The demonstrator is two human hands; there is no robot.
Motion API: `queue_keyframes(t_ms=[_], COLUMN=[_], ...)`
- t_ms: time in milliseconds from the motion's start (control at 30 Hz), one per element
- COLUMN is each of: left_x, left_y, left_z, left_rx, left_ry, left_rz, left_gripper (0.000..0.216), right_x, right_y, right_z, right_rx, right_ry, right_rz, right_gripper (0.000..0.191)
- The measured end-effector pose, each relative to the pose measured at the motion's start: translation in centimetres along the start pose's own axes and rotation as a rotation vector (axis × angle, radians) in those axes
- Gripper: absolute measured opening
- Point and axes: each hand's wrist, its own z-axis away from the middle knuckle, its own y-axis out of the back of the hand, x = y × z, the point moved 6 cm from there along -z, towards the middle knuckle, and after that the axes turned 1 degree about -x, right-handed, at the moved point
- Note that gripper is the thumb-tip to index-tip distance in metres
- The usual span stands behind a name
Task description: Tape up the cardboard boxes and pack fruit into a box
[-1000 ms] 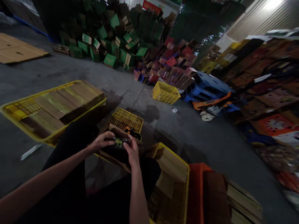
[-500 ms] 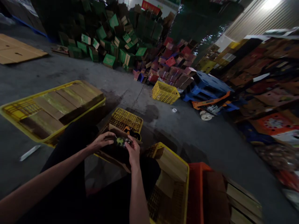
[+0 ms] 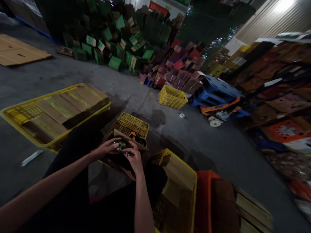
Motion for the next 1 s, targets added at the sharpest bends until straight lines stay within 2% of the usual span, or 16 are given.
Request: queue_keyframes(t_ms=[100, 200, 333, 433, 567, 700, 800, 1000], left_x=[0.5, 0.4, 0.4, 0.7, 1.0, 0.5, 0.5, 1.0], left_y=[0.6, 1.0, 0.8, 0.4, 0.1, 0.2, 0.1, 0.2], left_z=[-0.1, -0.1, -0.2, -0.2, -0.4, -0.5, -0.3, 0.0], left_rx=[0.055, 0.071, -0.015, -0.090, -0.105, -0.052, -0.034, 0.016], left_ry=[-0.079, -0.107, -0.151, -0.201, -0.245, -0.173, -0.147, -0.132], left_rz=[-0.015, -0.022, -0.069, -0.108, -0.144, -0.158, -0.210, -0.253], left_gripper=[0.076, 0.087, 0.089, 0.085, 0.083, 0.083, 0.077, 0.050], right_x=[0.3, 0.8, 1.4, 1.6, 2.0, 2.1, 1.9, 1.7], right_y=[0.2, 0.9, 1.0, 0.7, 0.6, 1.1, 1.2, 1.1], right_z=[-0.1, -0.1, 0.0, 0.0, 0.0, -0.1, -0.1, -0.1], right_rx=[0.013, 0.096, 0.159, 0.128, 0.112, 0.163, 0.181, 0.194], right_ry=[-0.025, -0.063, -0.111, -0.133, -0.141, -0.126, -0.123, -0.134], right_rz=[-0.018, -0.104, -0.231, -0.171, -0.102, -0.096, -0.080, -0.086], right_gripper=[0.018, 0.018, 0.031, 0.041, 0.031, 0.026, 0.025, 0.029])
